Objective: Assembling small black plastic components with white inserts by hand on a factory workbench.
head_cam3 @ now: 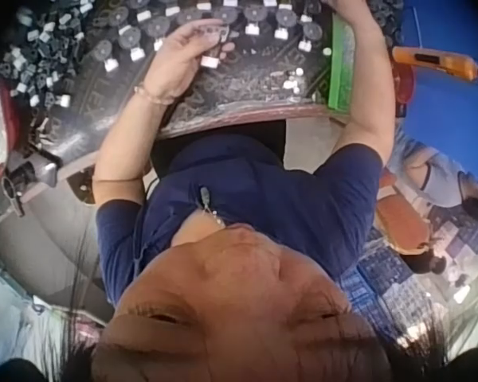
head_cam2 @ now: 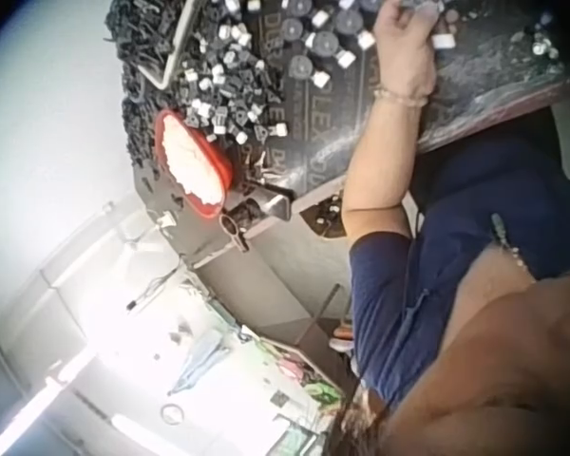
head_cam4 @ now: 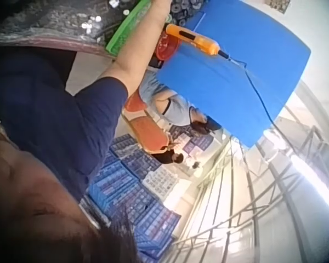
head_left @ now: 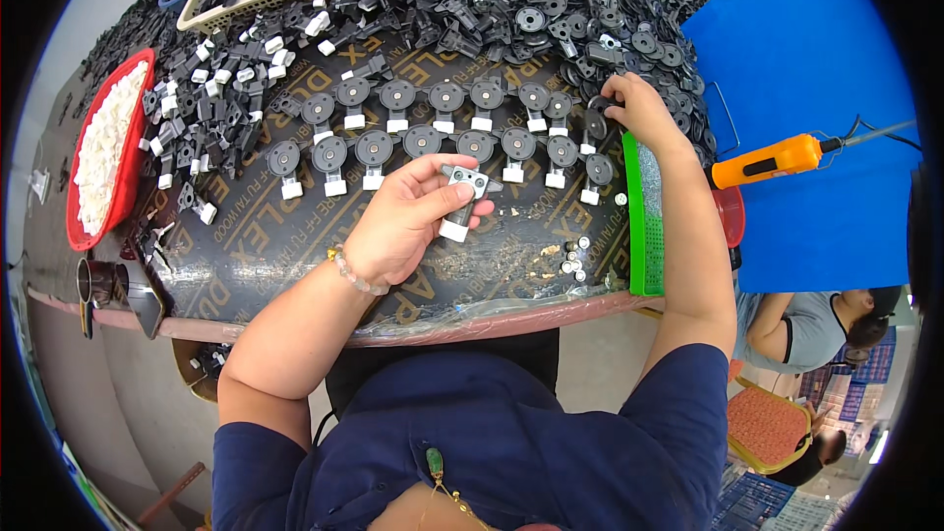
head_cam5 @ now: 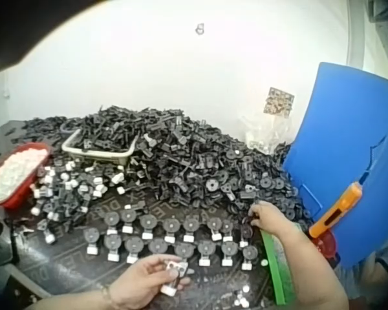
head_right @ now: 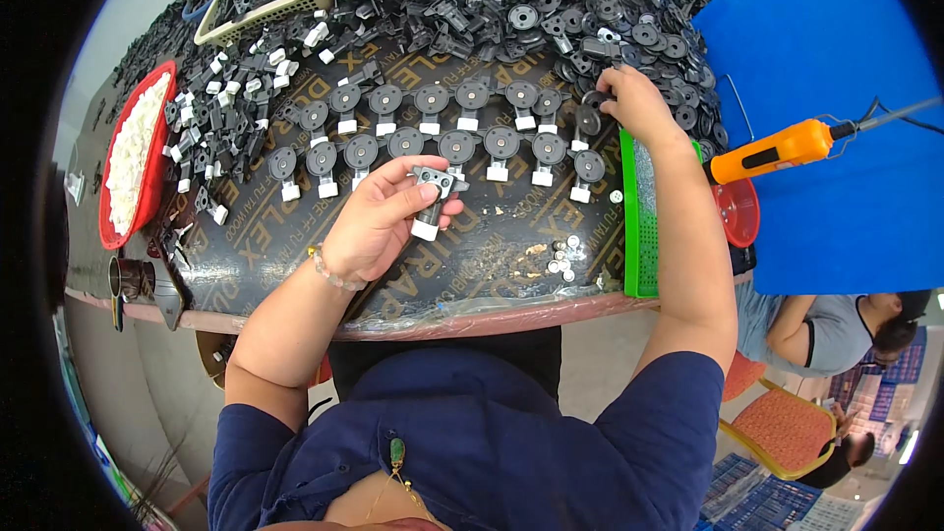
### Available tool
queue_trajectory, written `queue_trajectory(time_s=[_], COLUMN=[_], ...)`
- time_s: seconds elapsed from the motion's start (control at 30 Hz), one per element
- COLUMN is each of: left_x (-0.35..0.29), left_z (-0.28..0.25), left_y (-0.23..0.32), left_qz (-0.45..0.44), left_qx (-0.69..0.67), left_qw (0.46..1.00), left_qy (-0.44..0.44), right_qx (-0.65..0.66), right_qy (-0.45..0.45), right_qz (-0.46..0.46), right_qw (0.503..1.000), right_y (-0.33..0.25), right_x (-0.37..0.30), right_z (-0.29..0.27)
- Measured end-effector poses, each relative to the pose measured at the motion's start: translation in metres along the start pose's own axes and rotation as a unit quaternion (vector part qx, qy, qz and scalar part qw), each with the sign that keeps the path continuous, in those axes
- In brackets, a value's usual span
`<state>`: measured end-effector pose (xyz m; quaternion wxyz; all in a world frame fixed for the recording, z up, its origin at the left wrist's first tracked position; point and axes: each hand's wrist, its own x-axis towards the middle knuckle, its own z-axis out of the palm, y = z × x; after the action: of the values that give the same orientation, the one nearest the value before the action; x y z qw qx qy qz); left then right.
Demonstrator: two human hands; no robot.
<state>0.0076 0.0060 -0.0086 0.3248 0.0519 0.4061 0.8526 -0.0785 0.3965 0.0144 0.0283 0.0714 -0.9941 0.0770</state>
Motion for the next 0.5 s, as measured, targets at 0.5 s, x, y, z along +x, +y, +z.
queue_trajectory(time_s=[0.5], left_x=[0.0], left_z=[0.002], left_y=[0.002], left_qz=[0.02], left_qx=[0.014], left_qw=[1.0], left_qy=[0.013], right_qx=[0.165], right_qy=[0.023], right_qz=[-0.085], right_qw=[0.982], right_y=[-0.077], right_x=[-0.02], right_z=[-0.011])
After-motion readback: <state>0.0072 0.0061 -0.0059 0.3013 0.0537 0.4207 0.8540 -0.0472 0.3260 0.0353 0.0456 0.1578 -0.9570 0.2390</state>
